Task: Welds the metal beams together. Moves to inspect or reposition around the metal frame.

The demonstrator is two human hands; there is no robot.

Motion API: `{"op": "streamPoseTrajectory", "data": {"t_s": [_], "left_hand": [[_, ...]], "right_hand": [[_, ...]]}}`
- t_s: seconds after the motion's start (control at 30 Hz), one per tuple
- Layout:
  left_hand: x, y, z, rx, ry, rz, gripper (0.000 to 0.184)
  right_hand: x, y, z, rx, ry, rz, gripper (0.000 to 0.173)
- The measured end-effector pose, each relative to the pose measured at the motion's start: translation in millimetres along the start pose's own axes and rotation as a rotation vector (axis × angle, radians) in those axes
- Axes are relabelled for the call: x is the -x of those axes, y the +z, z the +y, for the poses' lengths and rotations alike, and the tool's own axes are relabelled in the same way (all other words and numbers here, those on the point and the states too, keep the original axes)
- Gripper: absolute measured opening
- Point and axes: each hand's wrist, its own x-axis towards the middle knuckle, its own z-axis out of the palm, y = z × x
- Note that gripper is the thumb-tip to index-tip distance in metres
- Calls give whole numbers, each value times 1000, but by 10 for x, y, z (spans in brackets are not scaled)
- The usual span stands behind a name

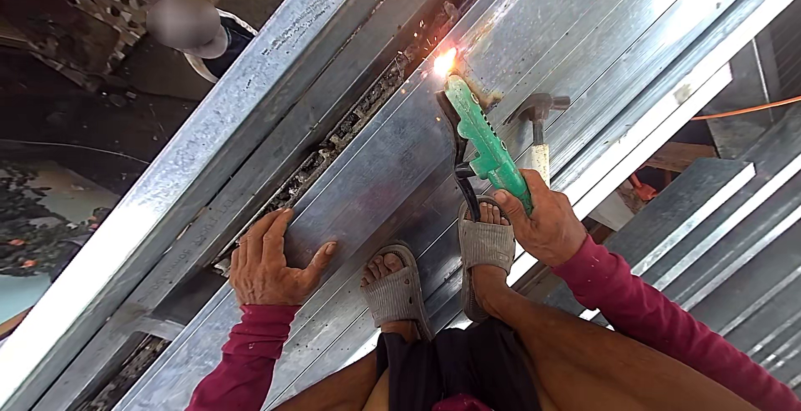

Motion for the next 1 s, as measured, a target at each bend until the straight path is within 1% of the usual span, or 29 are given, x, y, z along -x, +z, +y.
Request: {"op": "streamPoseTrajectory", "data": {"t_s": [0.27, 1.0], "left_hand": [[-3, 6, -8, -1, 3, 1, 93], [-4, 0, -13, 1, 2, -8, 92]], "right_hand": [[-11, -6, 6, -6, -4, 9, 53], [-9, -10, 10, -1, 8, 5, 56]]}}
